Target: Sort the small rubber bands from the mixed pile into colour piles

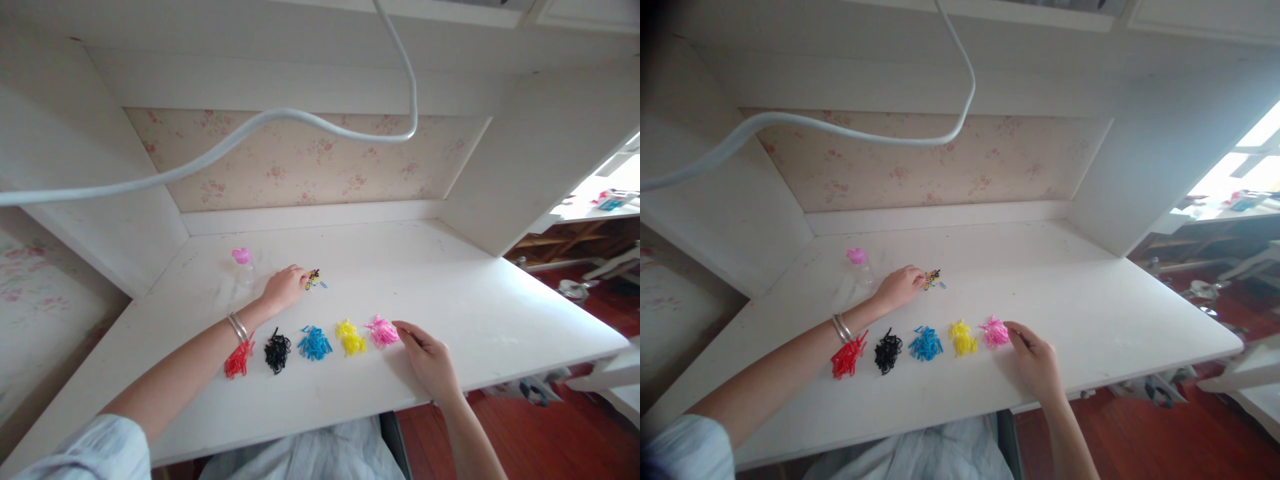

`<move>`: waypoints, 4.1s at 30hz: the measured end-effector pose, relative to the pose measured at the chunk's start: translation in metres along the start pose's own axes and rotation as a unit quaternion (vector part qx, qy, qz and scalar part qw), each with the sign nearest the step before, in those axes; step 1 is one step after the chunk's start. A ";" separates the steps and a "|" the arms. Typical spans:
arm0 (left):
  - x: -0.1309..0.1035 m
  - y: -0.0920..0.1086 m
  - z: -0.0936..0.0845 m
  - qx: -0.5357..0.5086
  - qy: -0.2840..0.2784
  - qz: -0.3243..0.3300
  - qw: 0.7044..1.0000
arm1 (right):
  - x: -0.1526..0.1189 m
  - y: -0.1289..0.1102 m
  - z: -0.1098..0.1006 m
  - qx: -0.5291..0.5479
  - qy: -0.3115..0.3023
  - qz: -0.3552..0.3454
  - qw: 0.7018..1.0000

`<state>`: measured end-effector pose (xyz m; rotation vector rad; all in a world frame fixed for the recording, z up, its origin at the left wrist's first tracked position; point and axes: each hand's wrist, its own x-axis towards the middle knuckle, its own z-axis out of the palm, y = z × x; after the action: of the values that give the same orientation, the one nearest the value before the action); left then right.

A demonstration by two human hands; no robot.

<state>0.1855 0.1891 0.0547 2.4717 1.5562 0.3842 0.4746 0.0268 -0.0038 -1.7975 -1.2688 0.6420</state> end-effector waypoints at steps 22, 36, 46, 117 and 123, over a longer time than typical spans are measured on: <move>-0.048 0.046 -0.021 -0.059 -0.028 0.048 0.997 | 0.003 -0.001 -0.001 -0.001 0.003 -0.011 1.000; -0.231 -0.097 -0.027 -0.158 0.183 -0.270 0.932 | 0.044 -0.123 0.065 -0.248 -0.174 -0.196 0.933; -0.239 -0.103 -0.017 -0.225 0.194 -0.307 0.904 | 0.086 -0.155 0.136 -0.428 -0.208 -0.201 0.856; -0.013 0.012 0.019 0.092 -0.013 0.010 0.996 | 0.009 -0.008 -0.007 -0.057 0.046 -0.014 0.997; -0.024 0.014 0.007 0.077 -0.002 0.018 0.997 | 0.023 -0.061 0.000 -0.221 -0.164 -0.160 0.948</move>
<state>0.1901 0.1615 0.0500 2.6150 1.5985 0.2742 0.4522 0.0576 0.0493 -1.8137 -2.0134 0.5093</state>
